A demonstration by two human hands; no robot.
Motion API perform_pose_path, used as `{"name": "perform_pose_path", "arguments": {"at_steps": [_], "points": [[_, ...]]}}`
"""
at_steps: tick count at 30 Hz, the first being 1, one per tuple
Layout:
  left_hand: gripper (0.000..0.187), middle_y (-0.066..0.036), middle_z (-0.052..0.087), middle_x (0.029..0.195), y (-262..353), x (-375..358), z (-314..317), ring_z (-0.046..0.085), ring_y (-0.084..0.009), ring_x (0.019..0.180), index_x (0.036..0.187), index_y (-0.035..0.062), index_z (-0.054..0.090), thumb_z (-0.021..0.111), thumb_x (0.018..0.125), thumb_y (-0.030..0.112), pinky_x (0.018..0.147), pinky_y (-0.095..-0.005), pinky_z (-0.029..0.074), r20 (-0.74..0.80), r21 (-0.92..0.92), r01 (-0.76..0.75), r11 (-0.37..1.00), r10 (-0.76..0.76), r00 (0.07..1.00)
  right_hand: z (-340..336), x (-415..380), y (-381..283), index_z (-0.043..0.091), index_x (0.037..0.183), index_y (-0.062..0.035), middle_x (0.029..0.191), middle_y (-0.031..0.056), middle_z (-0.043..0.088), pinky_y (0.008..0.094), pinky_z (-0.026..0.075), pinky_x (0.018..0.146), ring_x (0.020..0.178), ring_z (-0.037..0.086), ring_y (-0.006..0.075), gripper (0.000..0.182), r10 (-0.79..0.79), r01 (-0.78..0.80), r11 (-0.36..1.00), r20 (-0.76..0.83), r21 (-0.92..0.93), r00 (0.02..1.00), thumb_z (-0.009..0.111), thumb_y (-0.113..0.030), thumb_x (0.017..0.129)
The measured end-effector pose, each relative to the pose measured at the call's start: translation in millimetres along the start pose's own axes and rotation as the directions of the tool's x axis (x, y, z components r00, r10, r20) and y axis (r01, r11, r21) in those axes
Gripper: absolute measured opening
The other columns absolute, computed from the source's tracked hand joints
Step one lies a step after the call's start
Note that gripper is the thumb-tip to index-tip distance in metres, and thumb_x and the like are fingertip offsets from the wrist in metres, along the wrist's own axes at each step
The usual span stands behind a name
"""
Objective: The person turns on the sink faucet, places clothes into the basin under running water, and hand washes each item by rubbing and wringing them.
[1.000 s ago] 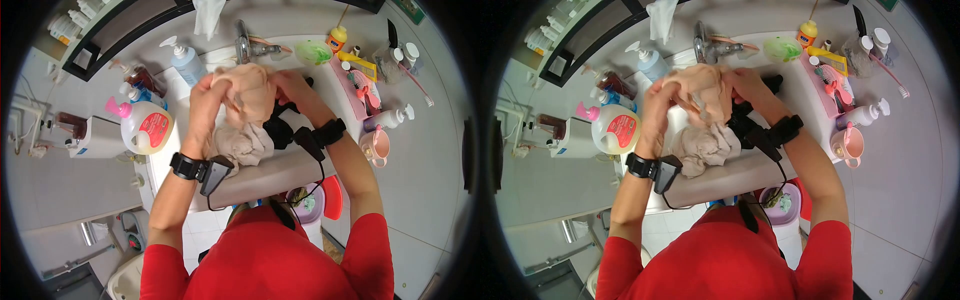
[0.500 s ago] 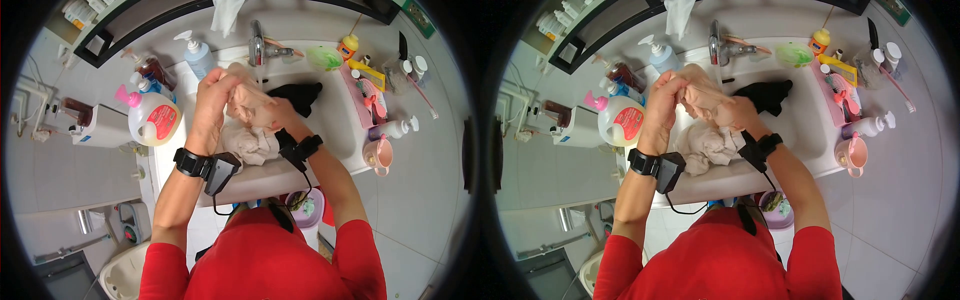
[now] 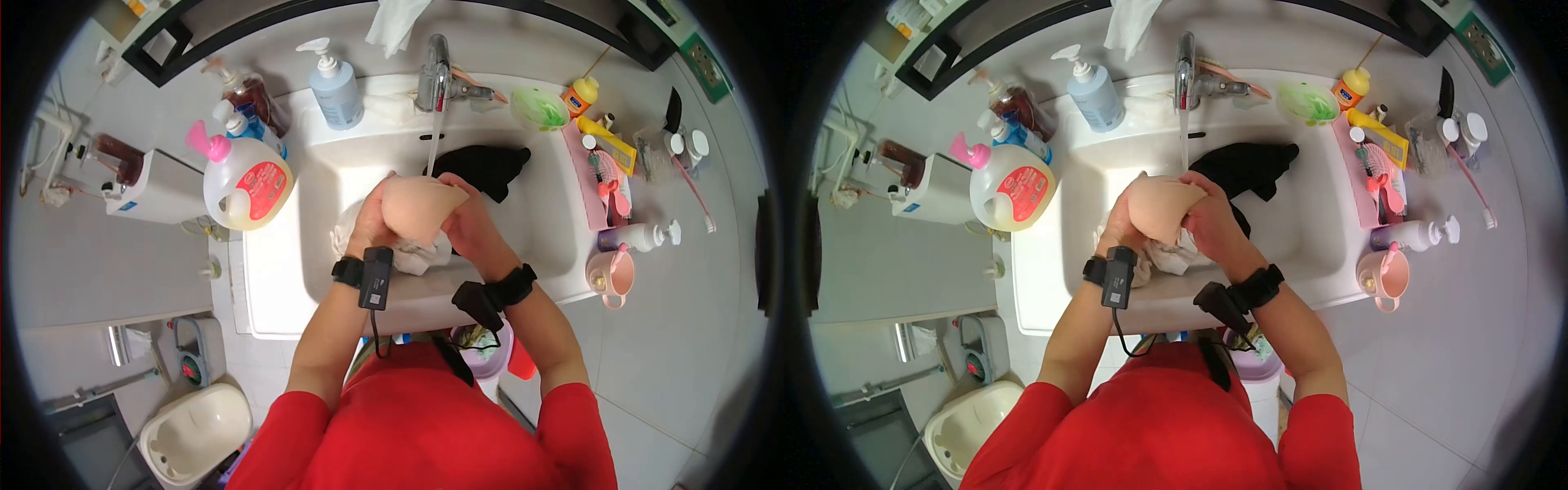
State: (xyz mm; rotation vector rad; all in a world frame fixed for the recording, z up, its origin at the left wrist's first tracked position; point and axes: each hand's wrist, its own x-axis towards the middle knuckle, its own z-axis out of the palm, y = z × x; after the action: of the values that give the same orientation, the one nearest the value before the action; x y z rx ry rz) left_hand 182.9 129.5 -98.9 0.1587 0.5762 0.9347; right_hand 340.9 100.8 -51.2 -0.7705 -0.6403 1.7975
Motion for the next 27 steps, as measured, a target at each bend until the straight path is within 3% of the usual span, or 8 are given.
{"name": "perform_pose_path", "arguments": {"at_steps": [3,7,12,16,20,22,24,27], "points": [[0.027,-0.01,0.059,0.102,-6.9,5.1,-8.9,0.057,-0.0203,0.095,0.103,0.0031,0.054,0.05,0.086,0.023,0.084,-0.0322,0.046,-0.072,0.019,-0.102,0.995,0.103,0.992,-4.8,-1.5,-9.6,0.054,0.092,-0.0099,0.082,0.0004,0.056,0.0212,0.045,0.057,0.073,0.056,0.01,0.014,0.033,-0.022,0.997,-0.157,0.076,0.987,0.045,-0.01,0.081],[0.022,-0.009,0.06,0.096,-10.2,-1.7,-12.1,0.058,-0.0208,0.092,0.1,0.0015,0.055,0.049,0.082,0.011,0.083,-0.032,0.046,-0.089,-0.114,0.007,0.993,-0.017,0.996,-64.3,13.1,-6.9,0.055,0.1,-0.0109,0.094,0.0019,0.059,0.0318,0.049,0.072,0.087,0.058,0.015,0.023,0.058,-0.101,0.98,-0.242,-0.171,0.969,0.043,-0.026,0.087],[0.024,-0.01,0.06,0.099,-1.4,-14.2,38.7,0.058,-0.0208,0.092,0.102,0.0004,0.055,0.048,0.081,0.011,0.082,-0.0325,0.047,0.12,-0.138,0.066,0.988,-0.049,0.992,-77.0,28.7,12.4,0.048,0.119,-0.0102,0.118,0.0048,0.054,0.0342,0.043,0.089,0.104,0.054,0.0178,0.04,0.16,-0.159,0.947,0.021,0.281,0.987,0.037,-0.039,0.092],[0.032,-0.011,0.061,0.103,8.0,-3.3,44.1,0.057,-0.0218,0.097,0.107,-0.0019,0.055,0.045,0.084,0.018,0.089,-0.0339,0.044,0.233,-0.157,0.146,0.977,-0.107,0.967,-68.0,37.1,-17.6,0.048,0.119,-0.0098,0.115,0.0039,0.055,0.0342,0.044,0.088,0.102,0.054,0.0168,0.04,0.159,-0.198,0.937,0.152,0.29,0.976,0.038,-0.038,0.092],[0.041,-0.01,0.058,0.109,6.5,-7.7,52.1,0.056,-0.0254,0.098,0.115,0.0029,0.051,0.048,0.087,0.033,0.09,-0.0419,0.043,-0.036,-0.014,-0.046,0.999,0.045,0.998,-26.8,45.8,-52.1,0.051,0.114,-0.0069,0.109,0.0068,0.057,0.0306,0.047,0.082,0.097,0.056,0.0165,0.029,-0.071,0.071,0.997,0.051,-0.007,0.996,0.045,-0.02,0.089],[0.056,-0.01,0.053,0.117,4.6,-19.8,59.6,0.054,-0.0299,0.101,0.124,0.0108,0.044,0.046,0.086,0.051,0.09,-0.0528,0.04,-0.401,0.047,0.039,0.998,-0.017,0.916,-16.6,49.5,-47.6,0.052,0.112,-0.0053,0.105,0.0074,0.057,0.0287,0.047,0.08,0.094,0.057,0.0159,0.027,-0.15,0.147,0.979,-0.004,-0.143,0.989,0.047,-0.012,0.086],[0.061,-0.01,0.051,0.12,-3.8,-21.9,55.8,0.052,-0.032,0.104,0.127,0.0137,0.042,0.046,0.083,0.056,0.089,-0.0573,0.038,-0.296,-0.029,0.068,0.997,-0.073,0.952,-9.9,52.7,-33.4,0.053,0.107,-0.0023,0.099,0.0066,0.057,0.0259,0.047,0.078,0.087,0.056,0.0142,0.028,-0.33,0.309,0.922,-0.055,-0.234,0.942,0.044,0.0,0.081],[0.065,-0.01,0.049,0.122,-6.4,-8.7,35.7,0.05,-0.0325,0.107,0.128,0.0144,0.04,0.047,0.081,0.059,0.09,-0.058,0.038,0.0,-0.122,0.087,0.989,-0.088,0.996,-0.6,40.2,-11.4,0.053,0.105,-0.0018,0.095,0.0045,0.056,0.0255,0.046,0.077,0.087,0.055,0.0122,0.028,-0.273,0.245,0.934,-0.079,-0.261,0.959,0.044,0.003,0.079]]}}
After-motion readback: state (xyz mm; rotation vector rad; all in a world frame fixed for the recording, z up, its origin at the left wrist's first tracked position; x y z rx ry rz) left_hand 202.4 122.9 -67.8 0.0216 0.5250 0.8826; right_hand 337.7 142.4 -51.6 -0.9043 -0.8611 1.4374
